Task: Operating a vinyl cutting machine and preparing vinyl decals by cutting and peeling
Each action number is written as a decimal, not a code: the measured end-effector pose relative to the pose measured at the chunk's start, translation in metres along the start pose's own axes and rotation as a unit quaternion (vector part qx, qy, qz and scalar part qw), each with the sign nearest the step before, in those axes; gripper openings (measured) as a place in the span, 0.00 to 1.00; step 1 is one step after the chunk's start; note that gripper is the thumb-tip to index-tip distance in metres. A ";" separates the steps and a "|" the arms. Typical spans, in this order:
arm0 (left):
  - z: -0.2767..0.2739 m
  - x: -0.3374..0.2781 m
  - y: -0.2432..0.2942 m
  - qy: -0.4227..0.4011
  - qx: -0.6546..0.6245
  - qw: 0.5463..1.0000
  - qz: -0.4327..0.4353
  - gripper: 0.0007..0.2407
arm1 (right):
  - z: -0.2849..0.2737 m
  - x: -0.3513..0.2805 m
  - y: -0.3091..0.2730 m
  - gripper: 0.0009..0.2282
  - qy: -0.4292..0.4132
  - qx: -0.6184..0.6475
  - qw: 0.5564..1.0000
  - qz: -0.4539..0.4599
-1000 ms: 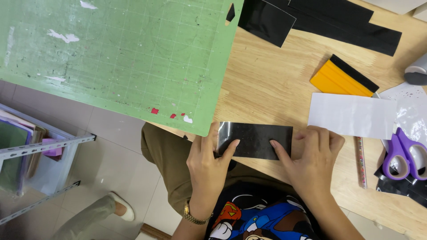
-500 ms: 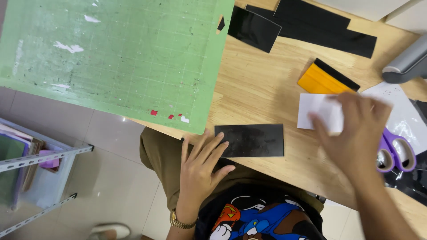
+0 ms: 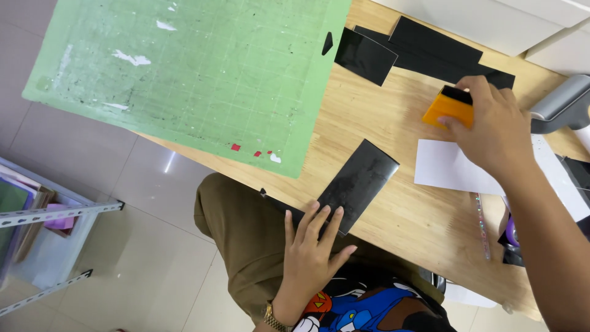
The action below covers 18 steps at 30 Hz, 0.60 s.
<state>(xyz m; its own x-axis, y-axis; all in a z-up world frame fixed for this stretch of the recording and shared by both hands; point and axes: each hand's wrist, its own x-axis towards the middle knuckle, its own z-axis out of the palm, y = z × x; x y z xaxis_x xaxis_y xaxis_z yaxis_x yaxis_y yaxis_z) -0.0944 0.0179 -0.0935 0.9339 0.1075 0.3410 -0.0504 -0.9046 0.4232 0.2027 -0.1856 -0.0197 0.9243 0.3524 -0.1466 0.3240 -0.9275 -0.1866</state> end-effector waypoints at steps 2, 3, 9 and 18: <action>0.004 -0.001 0.000 0.001 0.006 1.000 0.001 0.24 | 0.007 -0.006 0.008 0.22 0.060 -0.006 0.997 -0.047; 0.005 -0.002 -0.001 0.003 0.011 1.000 0.003 0.23 | 0.008 -0.009 0.011 0.19 0.127 0.003 0.989 -0.080; 0.007 0.002 -0.010 0.052 -0.003 0.998 0.029 0.13 | -0.004 -0.062 0.020 0.12 0.301 0.107 0.927 -0.197; -0.025 -0.003 -0.024 0.211 -0.185 0.959 0.044 0.05 | 0.033 -0.151 0.035 0.21 0.260 0.285 0.919 -0.081</action>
<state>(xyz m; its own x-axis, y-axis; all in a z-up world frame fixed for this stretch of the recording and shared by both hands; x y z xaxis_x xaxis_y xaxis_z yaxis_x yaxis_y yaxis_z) -0.1042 0.0491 -0.0838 0.6973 0.2658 0.6657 -0.3178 -0.7179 0.6194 0.0675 -0.2668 -0.0360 0.8924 0.2354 0.3850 0.4451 -0.5995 -0.6652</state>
